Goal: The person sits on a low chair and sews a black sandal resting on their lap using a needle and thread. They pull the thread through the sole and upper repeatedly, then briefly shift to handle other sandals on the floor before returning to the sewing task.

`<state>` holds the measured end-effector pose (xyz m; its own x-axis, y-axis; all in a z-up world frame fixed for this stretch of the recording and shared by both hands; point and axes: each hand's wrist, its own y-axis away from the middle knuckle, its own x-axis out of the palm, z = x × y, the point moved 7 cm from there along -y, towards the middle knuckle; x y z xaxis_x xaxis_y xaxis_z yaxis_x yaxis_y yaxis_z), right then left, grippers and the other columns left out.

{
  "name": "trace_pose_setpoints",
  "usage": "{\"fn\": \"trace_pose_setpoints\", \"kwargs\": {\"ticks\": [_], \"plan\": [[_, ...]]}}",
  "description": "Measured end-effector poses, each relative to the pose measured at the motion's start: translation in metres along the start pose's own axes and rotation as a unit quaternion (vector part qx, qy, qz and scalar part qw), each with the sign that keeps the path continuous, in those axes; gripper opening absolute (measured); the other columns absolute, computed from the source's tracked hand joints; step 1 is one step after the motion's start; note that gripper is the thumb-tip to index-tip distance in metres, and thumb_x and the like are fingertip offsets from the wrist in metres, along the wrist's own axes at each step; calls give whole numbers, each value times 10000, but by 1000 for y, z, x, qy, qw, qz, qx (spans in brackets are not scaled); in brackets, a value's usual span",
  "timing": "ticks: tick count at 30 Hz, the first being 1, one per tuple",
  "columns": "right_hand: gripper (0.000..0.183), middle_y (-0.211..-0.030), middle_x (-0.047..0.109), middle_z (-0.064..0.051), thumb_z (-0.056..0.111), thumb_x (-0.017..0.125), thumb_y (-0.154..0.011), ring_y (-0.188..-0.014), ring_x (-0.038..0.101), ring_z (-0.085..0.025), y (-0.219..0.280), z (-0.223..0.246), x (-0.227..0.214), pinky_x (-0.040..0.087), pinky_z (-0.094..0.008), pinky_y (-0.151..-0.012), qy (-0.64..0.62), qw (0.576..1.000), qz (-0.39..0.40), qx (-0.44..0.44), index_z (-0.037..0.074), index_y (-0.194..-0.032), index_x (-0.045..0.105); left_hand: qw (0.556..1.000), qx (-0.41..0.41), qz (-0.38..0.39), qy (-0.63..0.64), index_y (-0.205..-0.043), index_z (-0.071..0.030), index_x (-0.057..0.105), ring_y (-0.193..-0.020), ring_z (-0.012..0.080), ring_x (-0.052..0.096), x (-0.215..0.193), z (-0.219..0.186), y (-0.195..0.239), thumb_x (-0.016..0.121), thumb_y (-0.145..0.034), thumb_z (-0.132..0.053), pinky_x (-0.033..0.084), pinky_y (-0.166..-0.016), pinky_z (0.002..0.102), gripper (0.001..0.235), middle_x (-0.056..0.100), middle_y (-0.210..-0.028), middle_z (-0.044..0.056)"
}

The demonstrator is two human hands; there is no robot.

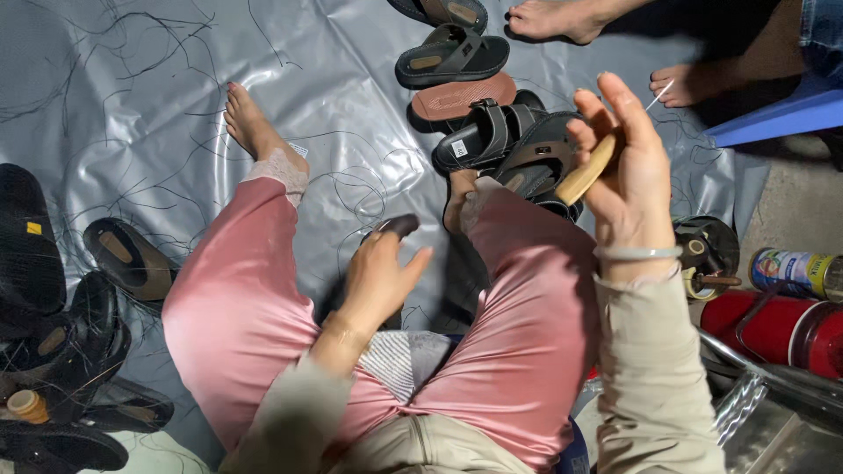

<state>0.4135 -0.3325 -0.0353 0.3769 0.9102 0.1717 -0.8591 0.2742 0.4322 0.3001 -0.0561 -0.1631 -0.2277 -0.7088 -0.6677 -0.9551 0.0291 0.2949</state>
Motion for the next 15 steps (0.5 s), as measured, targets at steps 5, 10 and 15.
{"fn": "trace_pose_setpoints", "kwargs": {"ticks": [5, 10, 15], "plan": [[211, -821, 652, -94, 204, 509, -887, -572, 648, -152, 88, -80, 68, 463, -171, -356, -90, 985, 95, 115, 71, -1050, 532, 969, -95, 204, -99, -1149, -219, 566, -1010, 303, 613, 164, 98, -44, 638, -738, -508, 524, -770, 453, 507, 595, -1051, 98], [214, -755, 618, -157, 157, 530, -891, -466, 597, -166, 110, -146, 75, 437, -186, -293, -29, 971, 155, 179, 6, -1034, 577, 933, -68, 322, -147, -1161, -130, 566, -1054, 302, 595, 202, 186, 36, 635, -732, -507, 505, -846, 430, 576, 608, -1089, 128], [226, -779, 602, -194, 142, 544, -892, -479, 609, -190, 89, -71, 51, 453, -201, -301, -99, 978, 153, 104, -25, -1044, 562, 870, -22, 440, -220, -1177, -15, 566, -1111, 299, 574, 255, 188, 21, 631, -724, -506, 479, -944, 399, 671, 625, -1138, 166]]}}
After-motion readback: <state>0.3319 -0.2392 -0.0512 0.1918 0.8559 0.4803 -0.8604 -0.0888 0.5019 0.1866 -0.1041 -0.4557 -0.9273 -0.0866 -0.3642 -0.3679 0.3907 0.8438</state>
